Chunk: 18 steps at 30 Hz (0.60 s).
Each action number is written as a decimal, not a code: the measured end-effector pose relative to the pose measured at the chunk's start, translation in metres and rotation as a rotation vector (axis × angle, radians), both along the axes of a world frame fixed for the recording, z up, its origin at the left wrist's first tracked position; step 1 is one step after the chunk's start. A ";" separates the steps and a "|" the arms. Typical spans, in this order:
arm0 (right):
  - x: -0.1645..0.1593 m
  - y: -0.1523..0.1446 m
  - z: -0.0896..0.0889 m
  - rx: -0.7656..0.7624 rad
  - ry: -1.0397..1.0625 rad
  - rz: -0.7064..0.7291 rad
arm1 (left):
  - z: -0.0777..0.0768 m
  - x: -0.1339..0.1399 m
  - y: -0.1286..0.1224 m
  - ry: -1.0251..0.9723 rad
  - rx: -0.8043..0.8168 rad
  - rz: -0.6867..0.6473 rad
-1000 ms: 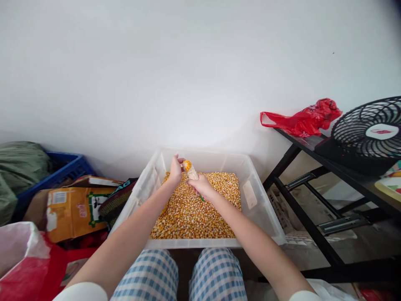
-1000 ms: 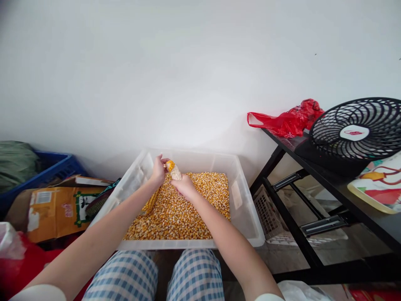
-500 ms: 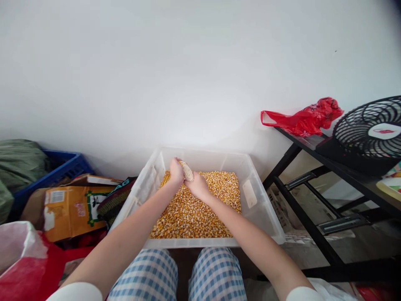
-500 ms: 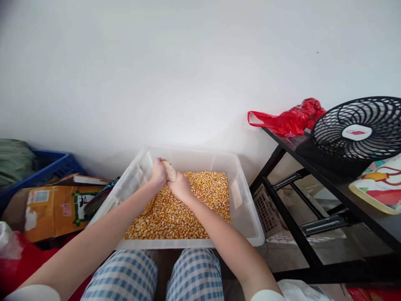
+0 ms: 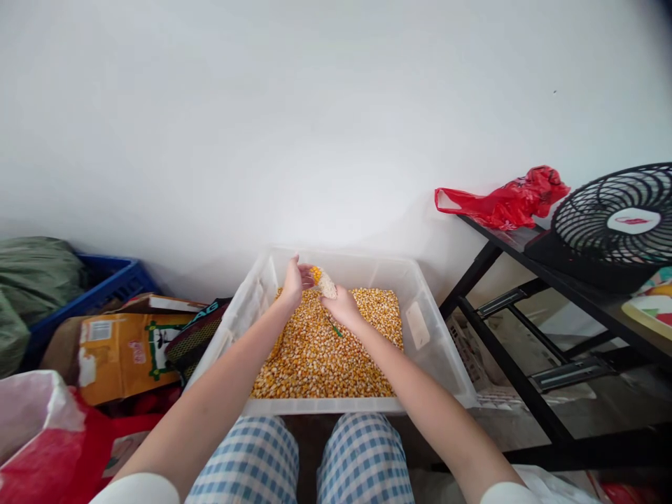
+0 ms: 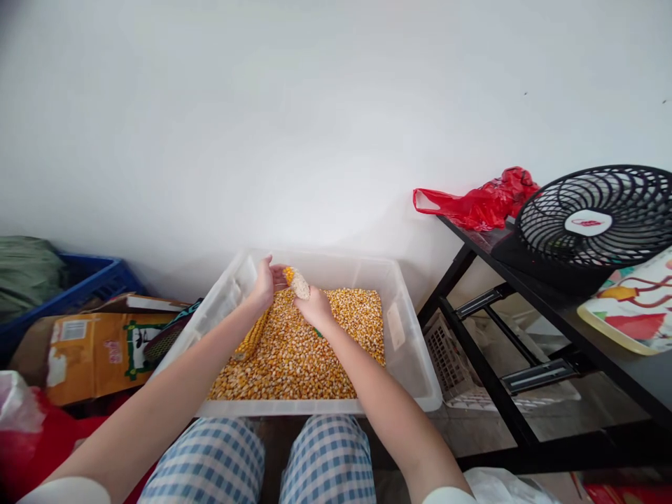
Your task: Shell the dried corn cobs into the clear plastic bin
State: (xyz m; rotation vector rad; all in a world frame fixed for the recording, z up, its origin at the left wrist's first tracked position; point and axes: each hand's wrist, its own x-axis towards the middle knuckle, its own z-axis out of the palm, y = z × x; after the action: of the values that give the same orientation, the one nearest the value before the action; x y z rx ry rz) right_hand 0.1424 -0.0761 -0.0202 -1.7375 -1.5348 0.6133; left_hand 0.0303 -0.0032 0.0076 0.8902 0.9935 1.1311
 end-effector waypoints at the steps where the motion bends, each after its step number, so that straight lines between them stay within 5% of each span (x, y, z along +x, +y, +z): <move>1: 0.001 -0.001 0.001 0.019 -0.086 -0.023 | 0.000 0.001 -0.001 0.001 -0.003 0.011; 4: -0.004 -0.008 0.004 0.030 -0.271 -0.046 | -0.003 0.007 -0.006 -0.026 -0.035 0.006; 7: -0.016 -0.012 0.005 0.026 -0.245 0.019 | -0.008 0.013 -0.007 -0.057 -0.018 0.115; 12: -0.024 -0.010 0.003 -0.094 0.182 0.125 | -0.009 0.011 -0.005 0.165 0.266 0.218; 18: -0.010 -0.015 0.011 -0.345 0.675 0.344 | 0.002 0.002 -0.010 0.350 0.531 0.101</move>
State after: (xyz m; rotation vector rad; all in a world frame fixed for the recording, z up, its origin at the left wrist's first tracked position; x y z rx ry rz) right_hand 0.1329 -0.0913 -0.0089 -1.2807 -1.2775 1.5356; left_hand 0.0325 -0.0134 0.0092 1.5170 1.0423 1.3844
